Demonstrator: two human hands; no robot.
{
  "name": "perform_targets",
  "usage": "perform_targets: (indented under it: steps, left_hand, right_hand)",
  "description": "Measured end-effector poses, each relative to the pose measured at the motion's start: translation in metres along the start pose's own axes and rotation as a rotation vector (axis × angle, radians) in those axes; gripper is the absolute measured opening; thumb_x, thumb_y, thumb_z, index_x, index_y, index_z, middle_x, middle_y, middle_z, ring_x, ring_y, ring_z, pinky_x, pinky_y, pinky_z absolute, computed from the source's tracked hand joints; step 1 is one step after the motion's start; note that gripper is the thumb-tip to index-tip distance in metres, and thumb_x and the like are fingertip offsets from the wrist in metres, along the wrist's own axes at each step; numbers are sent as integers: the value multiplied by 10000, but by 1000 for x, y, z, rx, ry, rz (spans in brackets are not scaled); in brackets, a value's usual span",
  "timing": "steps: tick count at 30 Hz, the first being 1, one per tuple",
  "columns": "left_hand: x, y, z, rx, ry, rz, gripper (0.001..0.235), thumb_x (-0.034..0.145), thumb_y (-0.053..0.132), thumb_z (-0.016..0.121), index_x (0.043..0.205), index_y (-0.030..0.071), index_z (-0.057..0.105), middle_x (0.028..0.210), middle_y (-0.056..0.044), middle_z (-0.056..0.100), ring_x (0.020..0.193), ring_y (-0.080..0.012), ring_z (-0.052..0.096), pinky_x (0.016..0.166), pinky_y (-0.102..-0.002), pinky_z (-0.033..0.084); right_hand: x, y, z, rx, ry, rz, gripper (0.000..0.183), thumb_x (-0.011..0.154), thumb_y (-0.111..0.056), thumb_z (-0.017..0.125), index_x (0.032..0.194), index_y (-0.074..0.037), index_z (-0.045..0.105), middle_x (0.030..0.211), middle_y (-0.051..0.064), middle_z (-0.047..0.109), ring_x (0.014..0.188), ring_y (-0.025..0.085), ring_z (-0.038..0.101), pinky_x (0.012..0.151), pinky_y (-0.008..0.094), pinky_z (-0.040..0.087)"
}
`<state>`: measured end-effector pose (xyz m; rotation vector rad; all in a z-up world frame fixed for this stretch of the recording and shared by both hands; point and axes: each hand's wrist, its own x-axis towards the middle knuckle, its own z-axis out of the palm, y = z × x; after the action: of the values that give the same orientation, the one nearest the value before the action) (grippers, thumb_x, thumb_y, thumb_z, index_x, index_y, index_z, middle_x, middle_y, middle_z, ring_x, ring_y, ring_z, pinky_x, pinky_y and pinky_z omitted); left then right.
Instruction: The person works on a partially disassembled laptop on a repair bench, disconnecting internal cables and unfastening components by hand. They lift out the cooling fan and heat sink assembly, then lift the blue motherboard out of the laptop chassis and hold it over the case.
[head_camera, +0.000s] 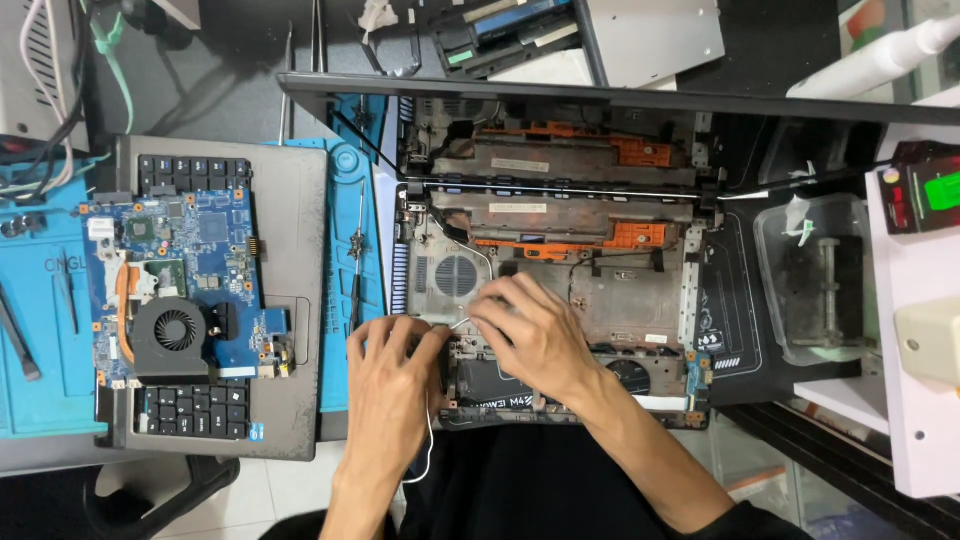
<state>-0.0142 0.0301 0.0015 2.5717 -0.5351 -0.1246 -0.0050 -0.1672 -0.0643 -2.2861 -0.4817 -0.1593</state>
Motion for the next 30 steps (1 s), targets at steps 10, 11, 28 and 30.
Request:
perform_targets:
  steps: [10,11,28,30]
  left_hand:
    - [-15,1,4,-30,12,-74,537,607,-17,745,1141,15,692,1037,-136,612,1087,-347,548,982,-506,378]
    - [-15,2,3,-40,25,-79,525,617,-17,740,1139,15,692,1037,-135,616,1079,-343,550,975,-496,381]
    - [-74,-16,-20,-831,-73,-538,223,911,-28,568,971,-2,781,998,-74,773,988,-179,727,891,-299,542]
    - [-74,-12,-24,-799,-73,-701,209,913,33,613,1062,28,761,923,-57,788,940,-145,723,857,-287,548]
  right_hand:
    - [2,-4,-7,2,-86,-94,209,803,-23,759,1009,-55,769,1046,44,705,972,235,635,842,383,541]
    - [2,-5,-8,3,-98,-110,214,800,-25,759,1011,-58,771,1052,39,705,979,237,634,848,383,536]
    - [0,-4,-8,2,-173,-117,214,816,-55,768,1026,-85,790,1115,28,699,999,219,624,866,372,524]
    - [-1,-4,-6,4,-156,-118,211,813,-65,771,1022,-87,788,1106,45,684,985,219,614,863,368,519]
